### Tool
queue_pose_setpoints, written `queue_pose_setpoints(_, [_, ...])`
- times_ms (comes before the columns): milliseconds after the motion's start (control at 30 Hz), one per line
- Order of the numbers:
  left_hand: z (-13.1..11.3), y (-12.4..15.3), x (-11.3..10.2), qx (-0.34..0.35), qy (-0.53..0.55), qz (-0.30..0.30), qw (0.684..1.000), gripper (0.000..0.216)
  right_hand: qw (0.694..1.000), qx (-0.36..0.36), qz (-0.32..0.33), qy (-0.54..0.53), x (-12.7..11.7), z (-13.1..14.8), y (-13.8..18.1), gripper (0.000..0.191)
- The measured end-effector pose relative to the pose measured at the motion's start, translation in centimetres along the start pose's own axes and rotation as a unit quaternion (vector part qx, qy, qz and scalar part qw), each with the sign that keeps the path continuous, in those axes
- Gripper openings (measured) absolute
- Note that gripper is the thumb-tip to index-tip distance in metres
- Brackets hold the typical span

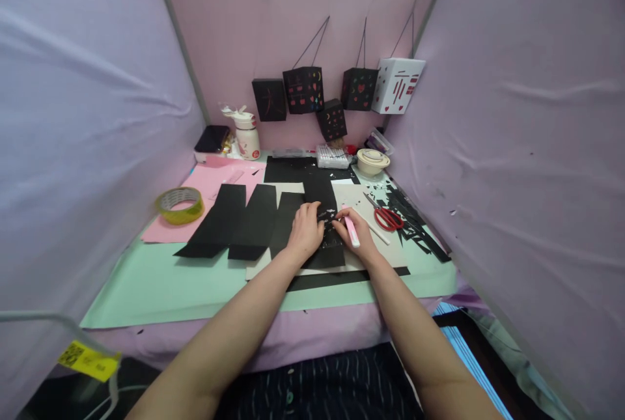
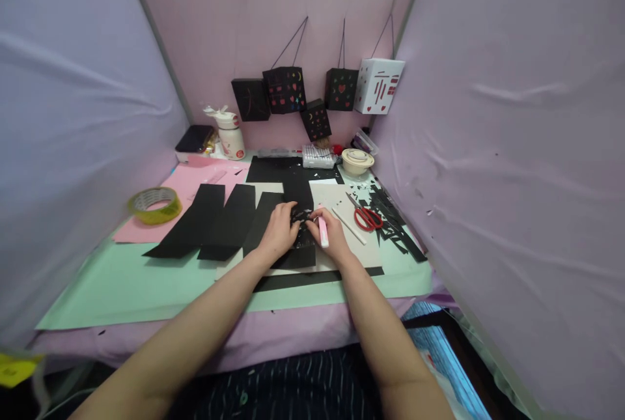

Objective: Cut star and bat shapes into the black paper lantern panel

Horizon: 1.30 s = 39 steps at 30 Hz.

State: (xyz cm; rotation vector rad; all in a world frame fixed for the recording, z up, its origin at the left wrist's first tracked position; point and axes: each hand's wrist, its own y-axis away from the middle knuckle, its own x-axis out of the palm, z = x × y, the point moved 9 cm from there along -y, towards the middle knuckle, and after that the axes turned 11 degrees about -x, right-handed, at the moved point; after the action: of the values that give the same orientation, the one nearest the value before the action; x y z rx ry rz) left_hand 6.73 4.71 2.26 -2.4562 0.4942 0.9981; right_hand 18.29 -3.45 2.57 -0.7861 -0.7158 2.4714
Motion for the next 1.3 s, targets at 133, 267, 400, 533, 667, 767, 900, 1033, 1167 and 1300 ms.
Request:
queue_pose_setpoints(133, [0.3, 0.2, 1.1, -0.014, -0.039, 0.045, 0.998, 0.048, 0.995, 0.034, -0.091, 0.02, -1.9, -0.5, 0.2, 0.021])
queue_pose_setpoints(267, [0.1, 0.2, 1.1, -0.006, -0.059, 0.045, 0.997, 0.043, 0.988, 0.049, -0.141, -0.031, -3.2, -1.3, 0.2, 0.029])
queue_pose_setpoints(400, [-0.6, 0.5, 1.1, 0.033, -0.071, 0.046, 0.996, 0.027, 0.988, 0.101, -0.075, -0.085, -2.8, -2.9, 0.1, 0.036])
queue_pose_setpoints(533, [-1.3, 1.2, 1.9, 0.079, -0.076, 0.087, 0.99, 0.033, 0.984, 0.145, -0.01, -0.101, -2.5, -4.2, 0.7, 0.03])
queue_pose_setpoints(667, [-1.1, 1.6, 2.8, 0.081, -0.08, 0.124, 0.986, 0.054, 0.984, 0.164, 0.021, -0.067, -2.8, -5.0, 1.3, 0.021])
queue_pose_setpoints(767, [-0.9, 1.7, 3.1, 0.08, -0.089, 0.13, 0.984, 0.057, 0.986, 0.162, 0.021, -0.042, -3.2, -5.1, 1.2, 0.017])
queue_pose_setpoints(900, [-0.9, 1.7, 3.1, 0.082, -0.086, 0.126, 0.985, 0.056, 0.988, 0.151, 0.021, -0.017, -3.0, -4.3, 0.9, 0.015])
queue_pose_setpoints(1033, [-1.0, 1.7, 3.2, 0.084, -0.09, 0.128, 0.984, 0.057, 0.989, 0.146, 0.032, -0.017, -2.3, -3.8, 1.1, 0.016])
queue_pose_setpoints(1167, [-1.1, 1.8, 3.2, 0.084, -0.097, 0.13, 0.983, 0.056, 0.988, 0.144, 0.035, -0.03, -2.0, -3.8, 1.2, 0.019])
queue_pose_setpoints(1300, [-1.2, 1.9, 3.2, 0.084, -0.107, 0.13, 0.982, 0.056, 0.989, 0.141, 0.038, -0.037, -1.9, -3.8, 1.1, 0.02])
